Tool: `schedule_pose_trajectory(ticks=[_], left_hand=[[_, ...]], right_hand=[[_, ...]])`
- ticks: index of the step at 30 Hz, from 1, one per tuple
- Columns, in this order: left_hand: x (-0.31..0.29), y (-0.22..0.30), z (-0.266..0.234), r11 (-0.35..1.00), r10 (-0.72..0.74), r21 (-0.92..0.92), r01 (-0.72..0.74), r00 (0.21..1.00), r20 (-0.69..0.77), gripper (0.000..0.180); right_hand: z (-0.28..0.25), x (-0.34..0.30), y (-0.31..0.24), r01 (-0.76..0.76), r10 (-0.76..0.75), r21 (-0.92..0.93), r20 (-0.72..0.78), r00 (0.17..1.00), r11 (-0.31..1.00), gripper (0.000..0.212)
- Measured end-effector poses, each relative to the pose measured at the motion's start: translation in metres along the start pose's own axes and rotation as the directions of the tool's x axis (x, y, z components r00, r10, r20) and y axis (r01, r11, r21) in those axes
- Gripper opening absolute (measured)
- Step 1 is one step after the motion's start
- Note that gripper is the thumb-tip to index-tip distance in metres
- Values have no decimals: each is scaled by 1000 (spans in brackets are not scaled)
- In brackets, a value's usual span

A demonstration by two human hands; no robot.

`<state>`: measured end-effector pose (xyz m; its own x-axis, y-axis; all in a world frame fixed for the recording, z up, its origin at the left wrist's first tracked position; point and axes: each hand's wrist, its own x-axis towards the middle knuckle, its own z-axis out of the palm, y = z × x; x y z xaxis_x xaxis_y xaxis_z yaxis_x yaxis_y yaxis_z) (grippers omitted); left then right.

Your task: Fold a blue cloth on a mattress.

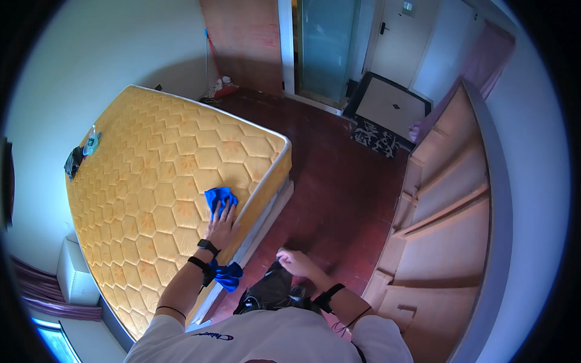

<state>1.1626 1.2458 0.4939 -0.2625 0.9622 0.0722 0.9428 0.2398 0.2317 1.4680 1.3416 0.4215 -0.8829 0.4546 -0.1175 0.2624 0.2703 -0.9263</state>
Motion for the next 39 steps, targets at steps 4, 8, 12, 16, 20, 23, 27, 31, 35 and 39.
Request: schedule_pose_trajectory(ticks=[4, 8, 12, 16, 20, 23, 27, 31, 35, 39], left_hand=[[71, 23, 15, 994, 81, 64, -83, 996, 36, 80], [141, 34, 27, 989, 146, 15, -148, 986, 75, 83], [216, 37, 37, 985, 170, 21, -173, 981, 96, 85], [277, 34, 35, 995, 95, 20, -96, 995, 41, 88], [298, -3, 29, 999, -46, -17, 45, 997, -59, 90], [311, -77, 22, 976, -211, 5, 217, 955, -208, 89], [297, -175, 2, 875, -471, -23, 484, 837, -278, 83], [260, -241, -11, 744, -643, 9, 668, 720, -261, 83], [242, -252, -13, 650, -731, 23, 759, 634, -251, 80], [243, -215, -8, 616, -761, 1, 788, 596, -258, 79]], right_hand=[[-24, 51, -8, 70, -58, -97, 125, 991, 993, 27], [-76, 93, -10, 112, -72, -240, 171, 983, 964, 28], [-149, 131, -14, 41, -26, -281, 57, 998, 959, 28], [-208, 168, -15, -43, 17, -267, -100, 995, 963, 30], [-211, 211, -21, -19, -117, -394, -320, 940, 919, 38], [-203, 261, -47, 160, -377, -571, -286, 881, 805, 47], [-195, 323, -51, 271, -518, -686, -178, 837, 675, 50], [-175, 368, -38, 260, -458, -785, -33, 888, 562, 51], [-175, 380, -38, 339, -487, -748, 25, 873, 570, 53], [-195, 396, -30, 496, -507, -637, 186, 841, 589, 58]])
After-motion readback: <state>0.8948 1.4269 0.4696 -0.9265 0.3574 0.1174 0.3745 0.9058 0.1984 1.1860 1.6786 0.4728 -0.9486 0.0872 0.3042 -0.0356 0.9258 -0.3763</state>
